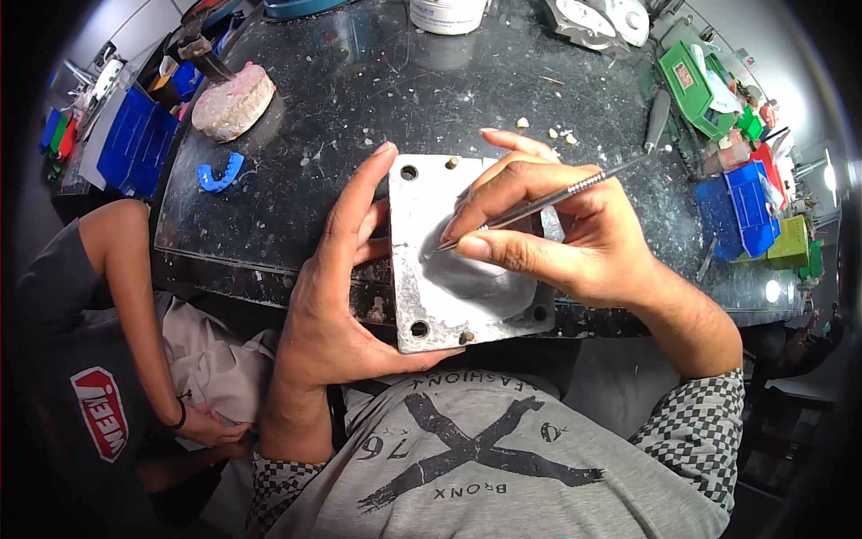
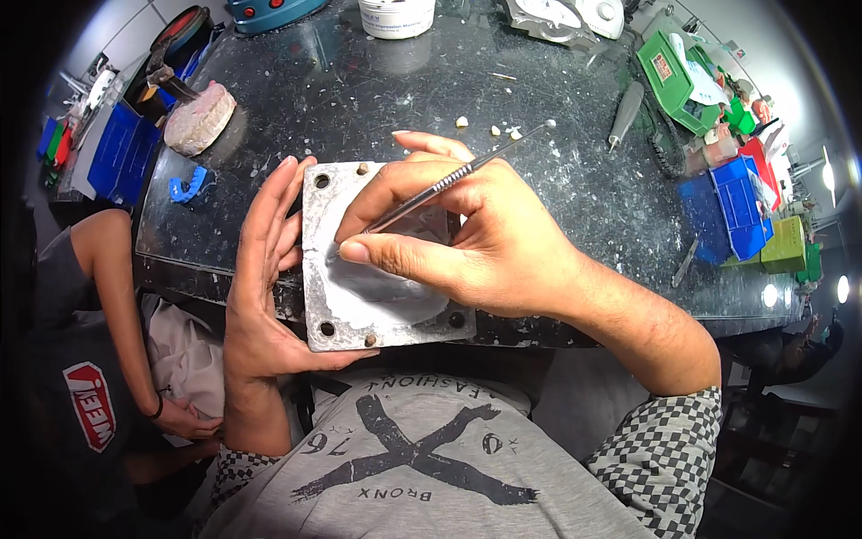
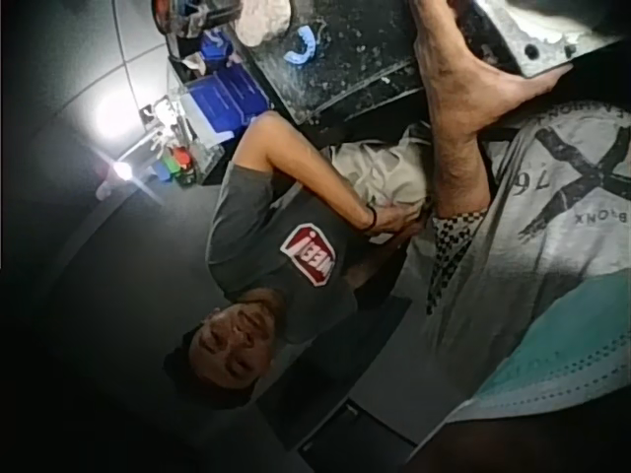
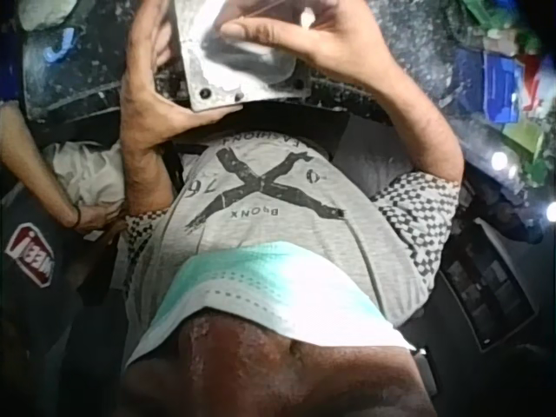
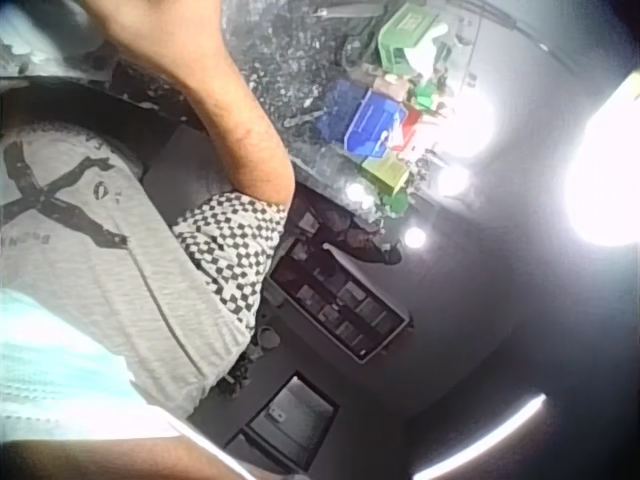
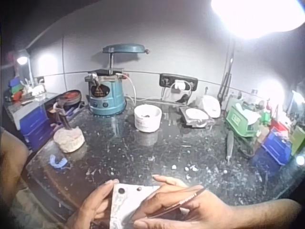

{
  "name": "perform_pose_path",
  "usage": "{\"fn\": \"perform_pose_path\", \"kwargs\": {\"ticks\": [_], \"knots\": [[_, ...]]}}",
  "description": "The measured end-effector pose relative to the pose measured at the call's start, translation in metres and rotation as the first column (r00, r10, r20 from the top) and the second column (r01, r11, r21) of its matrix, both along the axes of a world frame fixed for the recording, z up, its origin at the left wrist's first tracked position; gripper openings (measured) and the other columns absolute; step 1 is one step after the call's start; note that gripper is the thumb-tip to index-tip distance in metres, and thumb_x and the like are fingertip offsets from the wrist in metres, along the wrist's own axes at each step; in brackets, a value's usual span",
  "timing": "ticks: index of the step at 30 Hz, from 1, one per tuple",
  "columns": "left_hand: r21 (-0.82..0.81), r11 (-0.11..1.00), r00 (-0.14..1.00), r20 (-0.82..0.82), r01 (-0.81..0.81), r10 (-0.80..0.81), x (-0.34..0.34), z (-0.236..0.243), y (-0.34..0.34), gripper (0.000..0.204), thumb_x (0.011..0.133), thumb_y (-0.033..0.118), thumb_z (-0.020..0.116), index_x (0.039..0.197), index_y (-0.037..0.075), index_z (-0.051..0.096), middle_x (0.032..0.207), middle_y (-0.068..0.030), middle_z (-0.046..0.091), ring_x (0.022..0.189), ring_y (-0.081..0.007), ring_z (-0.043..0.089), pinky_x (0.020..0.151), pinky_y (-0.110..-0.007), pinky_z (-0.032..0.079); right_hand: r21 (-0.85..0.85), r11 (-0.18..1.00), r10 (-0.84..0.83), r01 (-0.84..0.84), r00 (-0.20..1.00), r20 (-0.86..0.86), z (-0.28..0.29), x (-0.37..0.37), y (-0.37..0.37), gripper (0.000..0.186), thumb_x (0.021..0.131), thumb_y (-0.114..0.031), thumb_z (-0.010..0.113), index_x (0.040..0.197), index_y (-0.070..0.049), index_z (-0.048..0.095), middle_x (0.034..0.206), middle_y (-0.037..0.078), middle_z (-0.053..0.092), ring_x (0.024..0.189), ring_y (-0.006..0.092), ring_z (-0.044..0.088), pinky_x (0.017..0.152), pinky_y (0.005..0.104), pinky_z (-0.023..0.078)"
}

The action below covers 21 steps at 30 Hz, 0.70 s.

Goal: The person applies and smooths white material inside a metal dental flask using a metal tool and then holds a dental handpiece while handling small white dental components on a laboratory bench.

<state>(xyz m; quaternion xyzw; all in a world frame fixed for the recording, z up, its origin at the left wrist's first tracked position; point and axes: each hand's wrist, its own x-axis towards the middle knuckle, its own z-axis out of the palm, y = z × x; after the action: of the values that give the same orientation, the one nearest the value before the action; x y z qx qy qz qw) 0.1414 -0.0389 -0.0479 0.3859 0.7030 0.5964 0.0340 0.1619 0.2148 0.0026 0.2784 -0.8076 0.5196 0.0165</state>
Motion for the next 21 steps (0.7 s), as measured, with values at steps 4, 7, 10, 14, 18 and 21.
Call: {"fn": "perform_pose_path", "kwargs": {"ticks": [4,7,10,14,18,21], "knots": [[0.008,1.000,1.000,0.019,-0.004,0.004,0.0003,-0.0003,0.0007,0.154,0.042,0.025,0.106,0.165,0.000,0.017,0.166,-0.0293,0.030,0.147,-0.0388,0.047,0.118,-0.046,0.043,0.049,0.999,-0.006,0.008,0.999,-0.052,0.0051,0.0005,-0.0039,0.011,0.091,-0.018,0.081,0.099,-0.010,0.079,0.096,0.000,0.079,0.099,0.0170,0.073,0.123,0.0560,0.028],[0.004,1.000,1.000,0.009,0.000,-0.001,-0.0007,-0.0014,0.0014,0.154,0.042,0.025,0.106,0.165,0.000,0.017,0.166,-0.0292,0.030,0.147,-0.0389,0.046,0.117,-0.046,0.043,0.070,0.997,-0.016,0.023,0.994,-0.104,0.0032,0.0010,-0.0050,0.010,0.088,-0.014,0.083,0.097,-0.010,0.081,0.095,0.001,0.080,0.098,0.0157,0.072,0.123,0.0535,0.028],[0.000,1.000,1.000,-0.003,-0.003,0.003,0.0006,-0.0012,-0.0002,0.154,0.042,0.025,0.107,0.165,-0.001,0.018,0.166,-0.0291,0.030,0.147,-0.0387,0.046,0.118,-0.047,0.043,0.109,0.994,-0.009,0.031,0.981,-0.192,0.0077,0.0021,-0.0066,0.011,0.087,-0.014,0.084,0.097,-0.010,0.081,0.093,0.001,0.080,0.096,0.0160,0.072,0.122,0.0529,0.030],[-0.011,1.000,1.000,-0.004,-0.009,0.009,0.0005,-0.0013,-0.0007,0.154,0.042,0.024,0.107,0.164,-0.002,0.018,0.167,-0.0290,0.029,0.148,-0.0385,0.045,0.118,-0.046,0.043,0.133,0.990,-0.013,0.045,0.972,-0.235,0.0078,0.0048,-0.0088,0.010,0.086,-0.012,0.084,0.095,-0.009,0.081,0.092,0.001,0.079,0.094,0.0160,0.071,0.122,0.0526,0.030],[-0.022,1.000,1.000,-0.020,-0.004,0.003,0.0001,-0.0006,-0.0009,0.153,0.042,0.023,0.107,0.164,-0.003,0.017,0.167,-0.0290,0.027,0.148,-0.0388,0.044,0.119,-0.046,0.042,0.119,0.992,-0.012,0.041,0.972,-0.236,0.0048,0.0054,-0.0080,0.010,0.087,-0.013,0.084,0.095,-0.008,0.081,0.092,0.001,0.078,0.094,0.0160,0.071,0.122,0.0522,0.031],[-0.002,1.000,1.000,-0.001,0.009,-0.009,0.0003,0.0000,0.0002,0.153,0.043,0.023,0.106,0.164,-0.003,0.017,0.167,-0.0295,0.027,0.149,-0.0388,0.043,0.119,-0.046,0.041,0.121,0.992,-0.005,0.031,0.977,-0.213,0.0077,0.0086,-0.0092,0.011,0.087,-0.013,0.084,0.096,-0.008,0.081,0.091,0.001,0.077,0.094,0.0163,0.071,0.121,0.0518,0.032]]}}
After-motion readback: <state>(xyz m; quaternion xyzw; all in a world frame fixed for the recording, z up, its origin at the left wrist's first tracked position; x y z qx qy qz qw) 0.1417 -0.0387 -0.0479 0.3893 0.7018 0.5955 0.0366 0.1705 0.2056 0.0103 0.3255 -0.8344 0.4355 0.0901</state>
